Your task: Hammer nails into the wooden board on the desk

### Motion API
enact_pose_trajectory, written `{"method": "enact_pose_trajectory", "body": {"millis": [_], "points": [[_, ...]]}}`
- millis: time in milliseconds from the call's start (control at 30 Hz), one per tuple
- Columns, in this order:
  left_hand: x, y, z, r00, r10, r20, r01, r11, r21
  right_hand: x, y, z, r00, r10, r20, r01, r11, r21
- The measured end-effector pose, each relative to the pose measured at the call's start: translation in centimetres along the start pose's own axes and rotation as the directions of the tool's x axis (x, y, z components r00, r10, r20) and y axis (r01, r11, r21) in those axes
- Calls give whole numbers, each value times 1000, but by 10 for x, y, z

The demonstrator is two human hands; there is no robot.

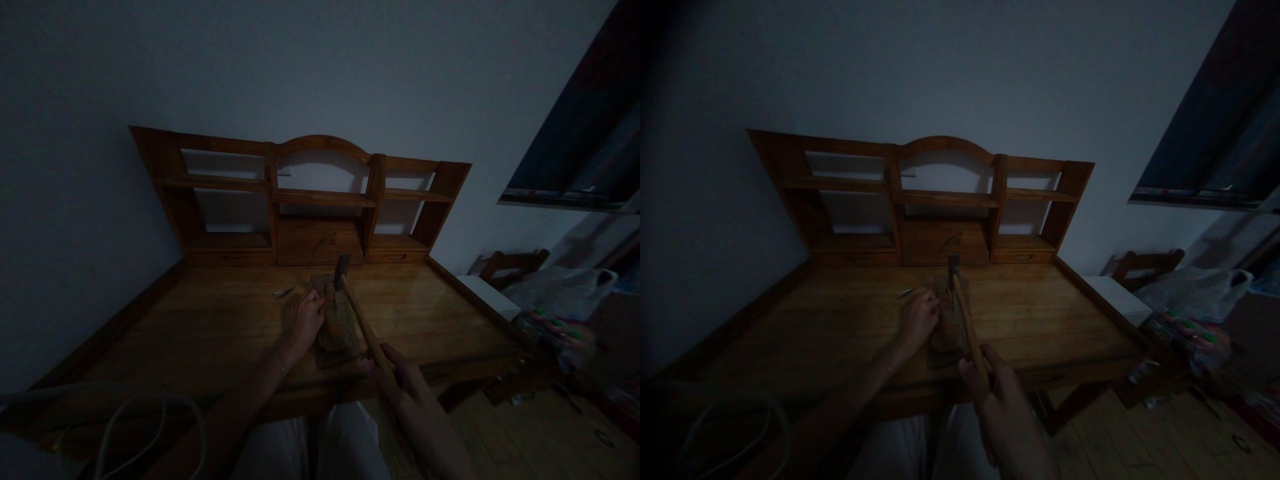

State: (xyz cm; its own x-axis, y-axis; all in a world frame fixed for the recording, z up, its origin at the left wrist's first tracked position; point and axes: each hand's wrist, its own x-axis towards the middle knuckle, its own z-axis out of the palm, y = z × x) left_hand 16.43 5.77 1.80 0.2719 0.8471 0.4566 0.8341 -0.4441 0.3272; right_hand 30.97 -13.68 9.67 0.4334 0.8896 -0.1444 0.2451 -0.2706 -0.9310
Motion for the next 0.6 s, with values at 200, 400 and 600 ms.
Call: {"method": "enact_pose_trajectory", "body": {"millis": [200,400,600], "points": [[-1,-3,3,998,28,-61,-29,999,-17,2,15,7,999,-42,20,42,999,-25],[3,-3,7,991,14,-130,-35,987,-160,-3,9,3,998,-5,-56,6,1000,23],[11,-9,26,994,-13,-105,-26,931,-364,-7,-6,-8,999,27,-18,-26,998,61]]}}
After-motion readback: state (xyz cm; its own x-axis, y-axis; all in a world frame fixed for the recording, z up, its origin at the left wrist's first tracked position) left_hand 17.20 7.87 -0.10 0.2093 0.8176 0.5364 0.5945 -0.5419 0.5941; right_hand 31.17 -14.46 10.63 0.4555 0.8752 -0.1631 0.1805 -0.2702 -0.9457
